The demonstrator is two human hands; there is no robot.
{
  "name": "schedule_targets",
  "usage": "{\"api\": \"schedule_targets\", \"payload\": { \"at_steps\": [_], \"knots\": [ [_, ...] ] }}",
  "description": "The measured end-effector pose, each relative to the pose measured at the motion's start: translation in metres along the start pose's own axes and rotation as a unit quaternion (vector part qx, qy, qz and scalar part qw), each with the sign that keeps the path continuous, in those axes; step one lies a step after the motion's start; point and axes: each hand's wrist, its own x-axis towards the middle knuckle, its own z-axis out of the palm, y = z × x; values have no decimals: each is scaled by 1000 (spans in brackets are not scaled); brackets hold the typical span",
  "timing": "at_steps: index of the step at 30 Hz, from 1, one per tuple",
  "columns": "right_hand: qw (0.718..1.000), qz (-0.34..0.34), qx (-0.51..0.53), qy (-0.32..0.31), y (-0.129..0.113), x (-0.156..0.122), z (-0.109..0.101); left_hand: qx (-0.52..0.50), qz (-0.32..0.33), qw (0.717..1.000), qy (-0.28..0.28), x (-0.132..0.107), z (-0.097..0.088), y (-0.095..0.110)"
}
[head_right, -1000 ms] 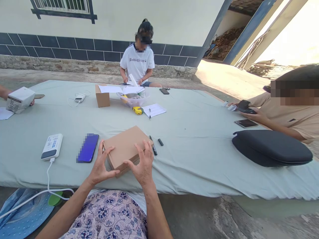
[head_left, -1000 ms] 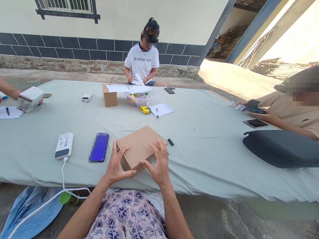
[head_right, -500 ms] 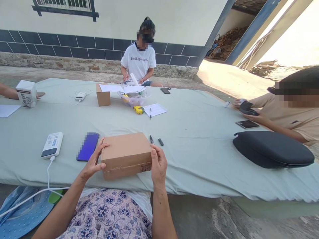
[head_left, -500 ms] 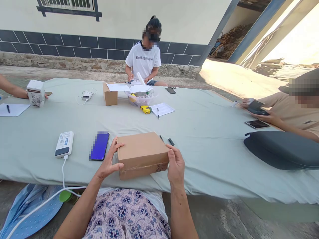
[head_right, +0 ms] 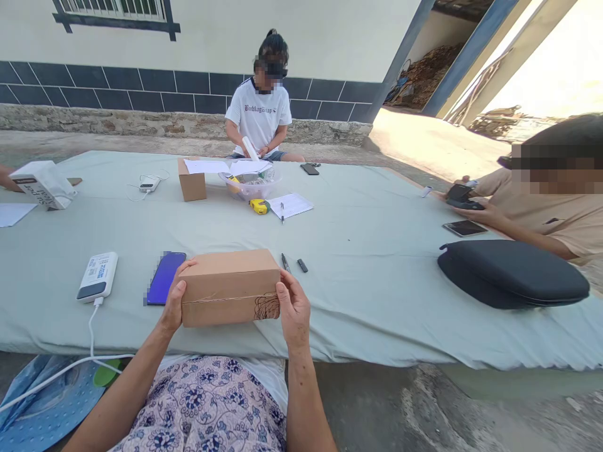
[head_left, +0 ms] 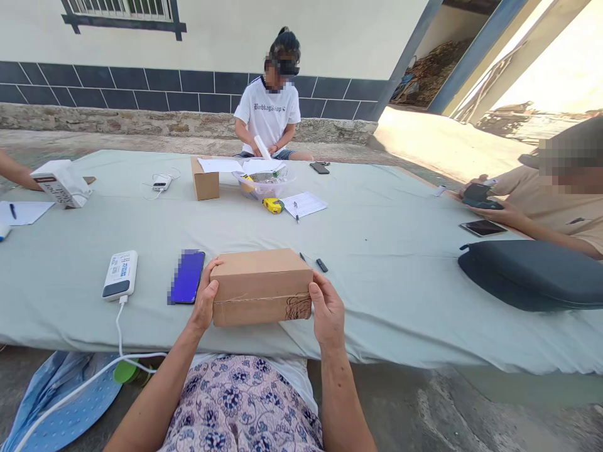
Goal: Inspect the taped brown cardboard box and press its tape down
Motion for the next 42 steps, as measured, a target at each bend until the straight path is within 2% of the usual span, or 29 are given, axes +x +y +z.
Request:
{"api": "schedule_targets", "payload": {
  "at_steps": [5,9,13,18,23,26,28,30,32,35,37,42],
  "knots": [
    [999,-26,0,-33,4,0,-2,-32,-13,999,29,0,1,2],
    [996,-39,-10,-75,9,-1,-3,-100,-45,991,83,5,1,6],
    [990,-67,-44,-112,16,-5,4,-188,-97,968,133,10,-3,12],
    [989,-84,-32,-118,24,-10,16,-221,-101,957,159,5,-1,18],
    [988,-136,-25,-65,20,-12,11,-270,-164,941,116,-5,13,15],
    [977,-192,-93,-10,9,-11,5,-266,-198,939,94,-7,22,13],
    [960,-233,-150,34,2,-10,2,-236,-197,946,102,-7,25,11],
    [953,-247,-168,52,-3,-8,2,-187,-164,962,116,-8,26,10],
    [962,-221,-154,46,-4,-8,3,-139,-109,978,110,-11,25,9],
    [976,-153,-147,55,-2,-9,6,-106,-46,991,60,-16,23,8],
    [980,-111,-156,60,1,-9,8,-83,-35,995,43,-18,22,8],
    [978,-27,-205,28,14,-8,10,15,-41,998,41,-16,24,12]
  ]
}}
